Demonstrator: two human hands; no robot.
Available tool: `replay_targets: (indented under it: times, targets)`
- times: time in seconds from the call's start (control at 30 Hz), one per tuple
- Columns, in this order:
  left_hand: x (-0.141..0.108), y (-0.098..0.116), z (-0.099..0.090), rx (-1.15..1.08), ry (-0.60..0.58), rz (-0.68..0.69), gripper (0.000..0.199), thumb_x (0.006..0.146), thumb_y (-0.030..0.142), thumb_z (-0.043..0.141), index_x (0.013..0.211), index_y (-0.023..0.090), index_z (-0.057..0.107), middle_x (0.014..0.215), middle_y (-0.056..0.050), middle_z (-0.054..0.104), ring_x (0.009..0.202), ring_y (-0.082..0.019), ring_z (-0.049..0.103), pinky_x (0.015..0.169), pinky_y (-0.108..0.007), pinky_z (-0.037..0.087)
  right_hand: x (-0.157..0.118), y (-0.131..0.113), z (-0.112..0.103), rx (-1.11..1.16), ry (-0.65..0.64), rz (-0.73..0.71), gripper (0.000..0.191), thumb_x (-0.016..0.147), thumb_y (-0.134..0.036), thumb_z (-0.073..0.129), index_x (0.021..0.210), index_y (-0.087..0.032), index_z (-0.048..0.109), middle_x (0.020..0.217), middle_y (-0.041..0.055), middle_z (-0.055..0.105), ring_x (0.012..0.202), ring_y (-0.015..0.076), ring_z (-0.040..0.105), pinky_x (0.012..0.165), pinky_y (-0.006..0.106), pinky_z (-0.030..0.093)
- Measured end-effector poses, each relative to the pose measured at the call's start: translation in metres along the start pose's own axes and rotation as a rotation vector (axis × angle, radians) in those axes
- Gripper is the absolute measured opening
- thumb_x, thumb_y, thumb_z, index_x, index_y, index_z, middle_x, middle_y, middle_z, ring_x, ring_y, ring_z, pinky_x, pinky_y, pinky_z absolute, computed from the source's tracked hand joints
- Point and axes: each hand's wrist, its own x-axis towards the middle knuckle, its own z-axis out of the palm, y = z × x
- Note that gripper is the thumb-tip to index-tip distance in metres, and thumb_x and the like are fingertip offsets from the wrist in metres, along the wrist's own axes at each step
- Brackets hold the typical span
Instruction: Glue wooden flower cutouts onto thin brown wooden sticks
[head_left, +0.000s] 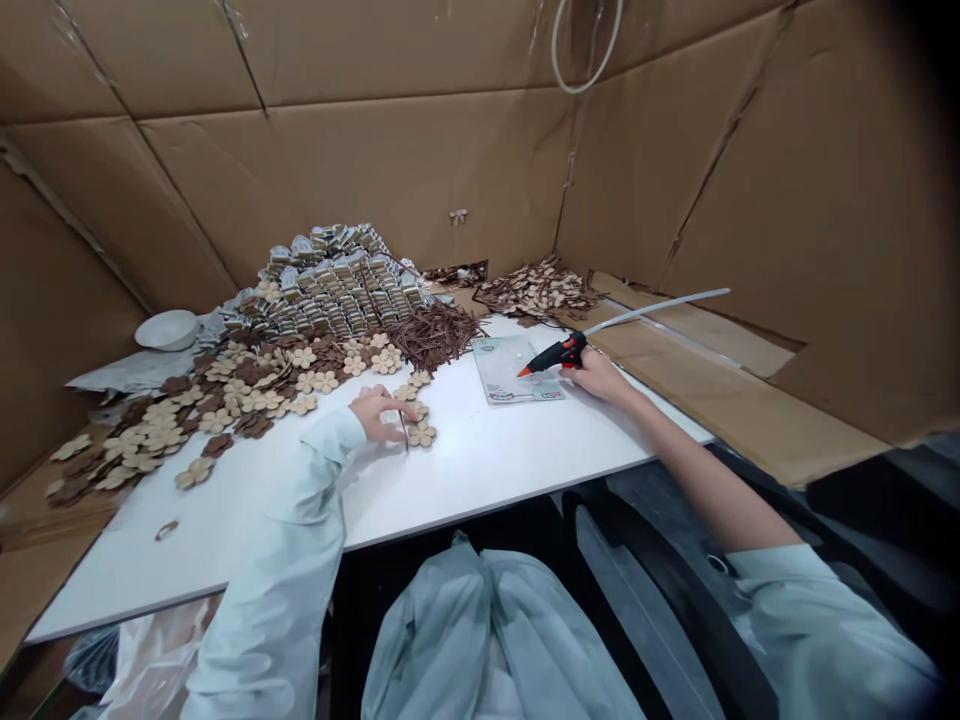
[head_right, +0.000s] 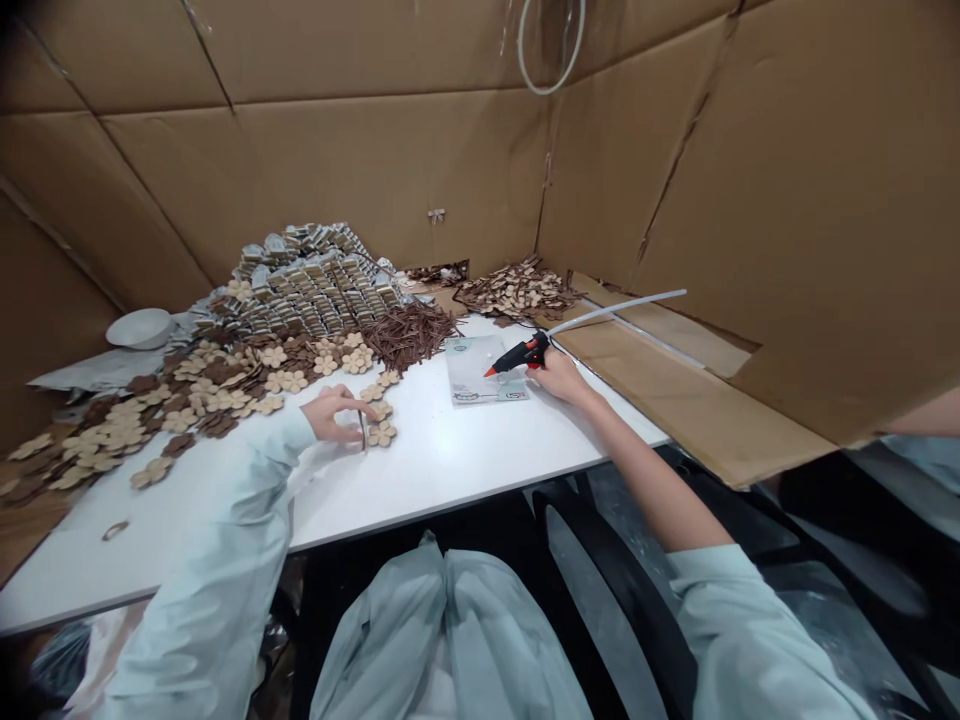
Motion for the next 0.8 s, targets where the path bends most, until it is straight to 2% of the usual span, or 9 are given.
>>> replay_targets:
  times: [0.07,0.17,0.23,0.33,0.47,0.53,0.63,0.7,0.8]
  targets:
    - [-0.001,0.008,0.009,-0.020,-0.084,0.024,0.041,0.050,0.033,0.068,0.089,0.024,0.064,0.075,-0.002,0.051,0.074,-0.017,0.048,0.072,-0.027,0.037,0.002,0.002,0.001,0.018,-0.008,0.020,0.023,0.063,-0.034,0.052,0.075,-0.015,0.051,0.069,0.0060,0.055,0.066,0.0202,0.052,0.061,0.032,0.040]
    - [0.005,0.022,0.018,-0.102,-0.116,0.030,0.035,0.056,0.032,0.064,0.089,0.020,0.063,0.064,0.000,0.053,0.061,-0.013,0.049,0.063,-0.023,0.038,0.003,0.004,0.000,0.089,0.031,0.044,0.023,0.063,-0.034,0.053,0.076,-0.016,0.051,0.070,0.0051,0.055,0.065,0.0193,0.052,0.060,0.031,0.040]
    - [0.012,0.034,0.022,-0.123,-0.090,0.021,0.036,0.059,0.036,0.061,0.090,0.018,0.062,0.065,-0.001,0.056,0.060,-0.013,0.051,0.062,-0.023,0.039,0.003,0.003,-0.001,0.130,0.082,0.067,0.022,0.062,-0.034,0.052,0.075,-0.016,0.051,0.069,0.0044,0.055,0.064,0.0186,0.052,0.059,0.030,0.040]
    - [0.024,0.055,0.023,-0.040,-0.029,-0.047,0.036,0.063,0.042,0.057,0.089,0.017,0.062,0.068,-0.004,0.059,0.067,-0.017,0.054,0.064,-0.026,0.040,0.003,-0.006,-0.004,0.132,0.138,0.078,0.020,0.062,-0.034,0.051,0.071,-0.016,0.051,0.064,0.0031,0.054,0.060,0.0174,0.051,0.057,0.029,0.040]
    - [0.034,0.072,0.020,0.107,0.101,-0.197,0.028,0.070,0.041,0.050,0.084,0.020,0.062,0.083,-0.009,0.061,0.081,-0.023,0.055,0.070,-0.033,0.040,0.000,-0.034,-0.005,0.065,0.108,-0.046,0.029,0.057,-0.038,0.057,0.073,-0.014,0.051,0.066,0.0037,0.055,0.061,0.0171,0.051,0.056,0.028,0.040]
    - [0.035,0.070,0.018,0.095,0.103,-0.172,0.028,0.066,0.041,0.054,0.085,0.022,0.062,0.082,-0.006,0.061,0.079,-0.021,0.056,0.069,-0.031,0.040,-0.003,-0.050,-0.002,0.028,0.055,-0.126,0.032,0.057,-0.040,0.059,0.075,-0.014,0.051,0.067,0.0039,0.056,0.062,0.0171,0.051,0.056,0.027,0.040]
    - [0.030,0.059,0.012,-0.072,0.045,-0.043,0.038,0.057,0.048,0.061,0.084,0.022,0.064,0.064,-0.001,0.060,0.063,-0.014,0.054,0.060,-0.023,0.039,-0.008,-0.072,0.004,-0.051,0.019,-0.232,0.024,0.063,-0.034,0.054,0.076,-0.015,0.050,0.068,0.0042,0.056,0.064,0.0177,0.053,0.057,0.027,0.040]
    - [0.027,0.051,0.007,-0.221,0.012,0.012,0.043,0.061,0.056,0.052,0.072,0.018,0.067,0.051,-0.001,0.057,0.051,-0.010,0.049,0.053,-0.020,0.036,-0.011,-0.083,0.009,-0.129,0.020,-0.298,0.019,0.066,-0.029,0.051,0.077,-0.014,0.050,0.072,0.0063,0.057,0.068,0.0192,0.053,0.060,0.028,0.040]
    - [0.025,0.041,0.002,-0.313,0.027,-0.025,0.054,0.069,0.059,0.040,0.054,0.015,0.066,0.044,-0.003,0.054,0.044,-0.008,0.044,0.049,-0.020,0.035,-0.015,-0.095,0.013,-0.232,0.016,-0.363,0.017,0.067,-0.022,0.048,0.080,-0.012,0.051,0.080,0.0108,0.058,0.075,0.0221,0.054,0.064,0.029,0.040]
